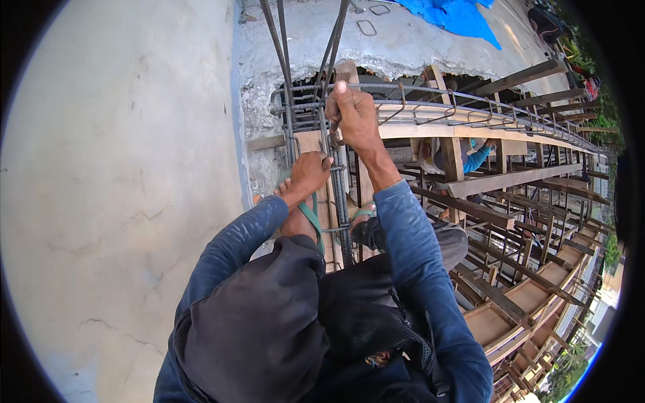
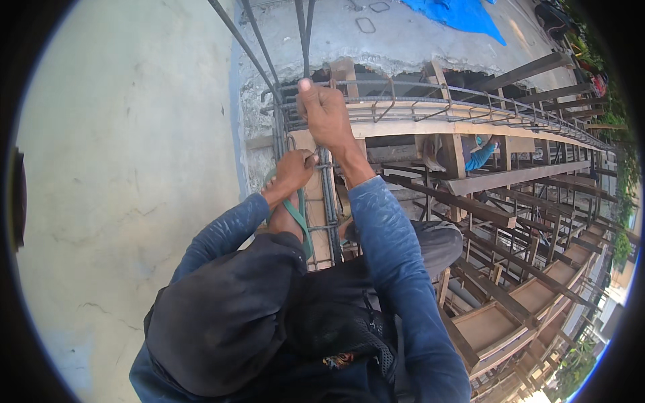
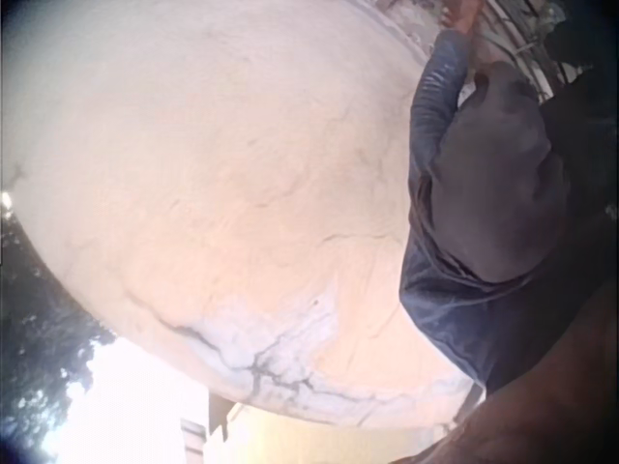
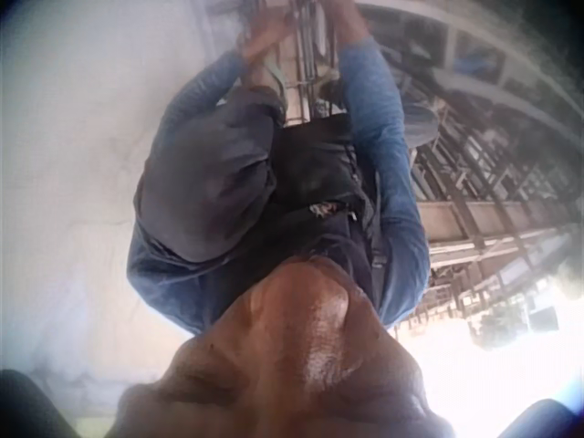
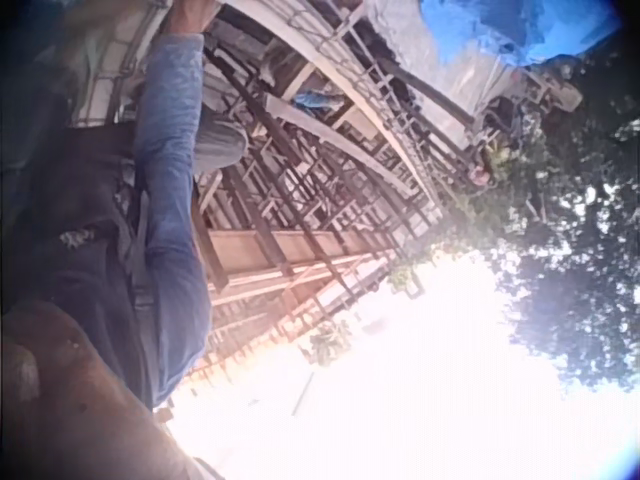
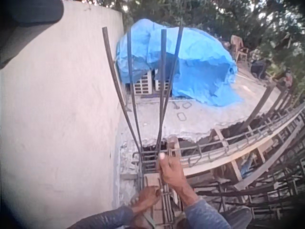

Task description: The person uses wire and a hook tool to secure horizontal stirrups to vertical reinforcement bars.

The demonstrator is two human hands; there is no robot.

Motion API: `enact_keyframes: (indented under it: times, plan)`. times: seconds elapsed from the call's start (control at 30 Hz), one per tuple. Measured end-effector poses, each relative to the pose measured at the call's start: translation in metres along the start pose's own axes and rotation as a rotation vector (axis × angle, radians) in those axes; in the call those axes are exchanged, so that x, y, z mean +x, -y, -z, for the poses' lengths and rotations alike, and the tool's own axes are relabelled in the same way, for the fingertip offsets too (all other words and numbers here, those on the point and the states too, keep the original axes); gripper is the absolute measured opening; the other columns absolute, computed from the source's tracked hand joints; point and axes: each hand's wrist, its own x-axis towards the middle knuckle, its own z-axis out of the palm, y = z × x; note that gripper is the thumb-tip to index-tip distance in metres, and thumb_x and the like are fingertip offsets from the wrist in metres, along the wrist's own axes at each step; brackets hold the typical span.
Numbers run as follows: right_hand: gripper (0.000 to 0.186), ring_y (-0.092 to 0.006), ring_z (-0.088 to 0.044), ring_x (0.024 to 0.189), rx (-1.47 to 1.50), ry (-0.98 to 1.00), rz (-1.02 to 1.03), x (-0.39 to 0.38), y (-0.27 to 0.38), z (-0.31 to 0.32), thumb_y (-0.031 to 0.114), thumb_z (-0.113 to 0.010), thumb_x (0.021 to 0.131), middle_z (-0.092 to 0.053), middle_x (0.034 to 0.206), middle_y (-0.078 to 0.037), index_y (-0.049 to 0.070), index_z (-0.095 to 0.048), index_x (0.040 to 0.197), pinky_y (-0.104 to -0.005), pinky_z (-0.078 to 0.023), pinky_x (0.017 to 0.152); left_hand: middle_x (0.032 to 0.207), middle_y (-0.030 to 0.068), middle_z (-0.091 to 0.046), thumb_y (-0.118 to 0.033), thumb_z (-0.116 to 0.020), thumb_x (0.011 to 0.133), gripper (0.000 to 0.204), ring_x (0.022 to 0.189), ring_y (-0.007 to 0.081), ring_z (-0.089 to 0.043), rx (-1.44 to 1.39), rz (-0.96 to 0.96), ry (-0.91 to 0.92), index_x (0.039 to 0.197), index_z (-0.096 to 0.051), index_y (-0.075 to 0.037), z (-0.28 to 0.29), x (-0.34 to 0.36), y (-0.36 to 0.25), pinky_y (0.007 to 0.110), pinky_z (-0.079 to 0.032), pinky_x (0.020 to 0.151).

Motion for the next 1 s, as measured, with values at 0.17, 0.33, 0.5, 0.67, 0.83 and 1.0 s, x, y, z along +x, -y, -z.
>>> enact_keyframes:
  times: [0.17, 0.33, 0.5, 0.67, 0.83, 1.0]
  plan:
    - [0.058, -0.0084, -0.032, 0.062, -0.129, 0.019, 0.043, -0.009, -0.003, -0.010, 0.044, -0.051, 0.101, -0.037, 0.057, 0.001, -0.001, -0.047, 0.065, -0.0314, -0.029, 0.051, 0.083, 0.0233, -0.067, -0.030, -0.061, 0.092, 0.027, 0.082, 0.0452, -0.064, 0.039, 0.012, 0.038, 0.087, -0.072, -0.006, 0.000, 0.005, -0.001, 0.052, -0.050, 0.076]
    - [0.043, -0.0081, -0.040, 0.059, -0.063, -0.157, 0.070, -0.018, 0.002, 0.007, 0.032, -0.056, 0.101, -0.046, 0.061, 0.001, 0.002, -0.053, 0.071, -0.0295, -0.036, 0.052, 0.082, 0.0205, -0.068, -0.029, -0.062, 0.090, 0.025, 0.082, 0.0433, -0.065, -0.043, -0.020, -0.020, 0.087, -0.072, -0.005, -0.008, 0.009, 0.008, 0.052, -0.049, 0.074]
    - [0.034, -0.0141, -0.052, 0.064, 0.447, -0.632, 0.147, -0.056, -0.001, 0.050, 0.026, -0.056, 0.101, -0.053, 0.067, -0.003, 0.005, -0.054, 0.075, -0.0324, -0.049, 0.068, 0.083, 0.0176, -0.068, -0.031, -0.060, 0.091, 0.027, 0.079, 0.0428, -0.063, -0.072, -0.111, 0.046, 0.091, -0.071, -0.007, 0.003, 0.008, 0.005, 0.049, -0.049, 0.071]
    - [0.030, -0.0198, -0.052, 0.073, 0.628, -0.689, 0.152, -0.099, -0.006, 0.093, 0.026, -0.053, 0.102, -0.050, 0.073, -0.005, 0.006, -0.050, 0.080, -0.0408, -0.048, 0.079, 0.098, 0.0163, -0.065, -0.027, -0.058, 0.093, 0.027, 0.091, 0.0375, -0.062, -0.211, -0.306, 0.022, 0.097, -0.069, -0.003, 0.000, 0.000, 0.013, 0.043, -0.048, 0.079]
    - [0.032, -0.0209, -0.052, 0.076, 0.660, -0.695, 0.124, -0.115, -0.019, 0.099, 0.029, -0.054, 0.102, -0.049, 0.074, -0.005, 0.007, -0.048, 0.079, -0.0430, -0.046, 0.083, 0.107, 0.0100, -0.063, -0.020, -0.055, 0.097, 0.025, 0.100, 0.0242, -0.061, -0.554, -0.305, -0.070, 0.106, -0.066, 0.000, 0.019, 0.002, -0.002, 0.036, -0.046, 0.092]
    - [0.035, -0.0223, -0.052, 0.082, 0.728, -0.660, 0.138, -0.123, -0.021, 0.089, 0.034, -0.052, 0.102, -0.049, 0.075, -0.005, 0.008, -0.047, 0.080, -0.0443, -0.044, 0.091, 0.126, 0.0138, -0.058, -0.016, -0.053, 0.098, 0.022, 0.116, 0.0259, -0.057, -0.598, -0.274, 0.184, 0.106, -0.066, -0.001, 0.036, -0.003, -0.019, 0.037, -0.044, 0.100]
